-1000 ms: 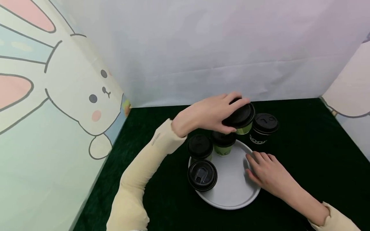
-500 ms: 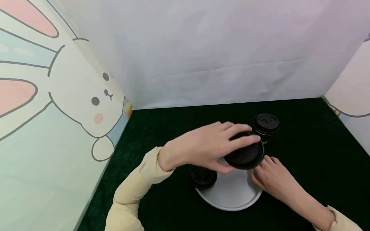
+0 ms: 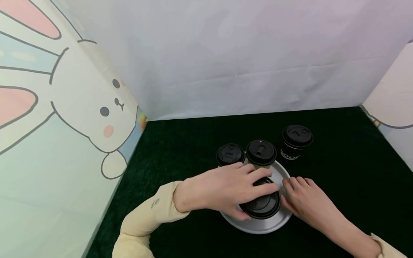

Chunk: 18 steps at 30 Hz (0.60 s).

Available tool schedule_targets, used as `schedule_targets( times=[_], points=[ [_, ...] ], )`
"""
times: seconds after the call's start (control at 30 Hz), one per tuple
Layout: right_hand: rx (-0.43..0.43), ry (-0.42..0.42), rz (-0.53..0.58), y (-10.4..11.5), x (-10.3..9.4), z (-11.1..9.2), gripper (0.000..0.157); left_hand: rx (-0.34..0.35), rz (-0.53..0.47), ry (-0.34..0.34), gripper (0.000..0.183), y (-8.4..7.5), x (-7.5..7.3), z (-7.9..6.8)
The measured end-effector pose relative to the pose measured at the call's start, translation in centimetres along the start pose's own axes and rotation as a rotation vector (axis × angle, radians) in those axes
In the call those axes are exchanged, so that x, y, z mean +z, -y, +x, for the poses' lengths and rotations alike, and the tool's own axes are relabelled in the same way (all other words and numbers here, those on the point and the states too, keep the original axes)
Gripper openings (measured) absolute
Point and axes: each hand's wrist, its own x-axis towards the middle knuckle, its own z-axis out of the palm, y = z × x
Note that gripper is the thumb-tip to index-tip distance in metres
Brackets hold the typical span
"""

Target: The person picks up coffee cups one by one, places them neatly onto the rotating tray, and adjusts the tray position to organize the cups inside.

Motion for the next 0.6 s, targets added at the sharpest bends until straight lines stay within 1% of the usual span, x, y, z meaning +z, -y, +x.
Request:
schedule_targets(
  times=[0.07,0.27,0.43,0.6],
  points=[
    [0.008,-0.003,0.007,0.1,0.0,0.0,0.033,-0.006,-0.015,0.025,0.089,-0.1,0.3,0.0],
    [0.023,0.007,0.013,0.2,0.0,0.1,0.035,-0.01,-0.068,0.111,0.089,-0.3,1.5,0.2],
    [0.036,0.025,0.005,0.3,-0.1,0.3,0.036,0.007,-0.066,0.135,0.089,-0.6,2.6,0.4],
    [0.04,0.046,0.0,0.3,-0.2,0.4,0.037,0.019,-0.04,0.16,0.089,-0.8,3.5,0.7]
  ],
)
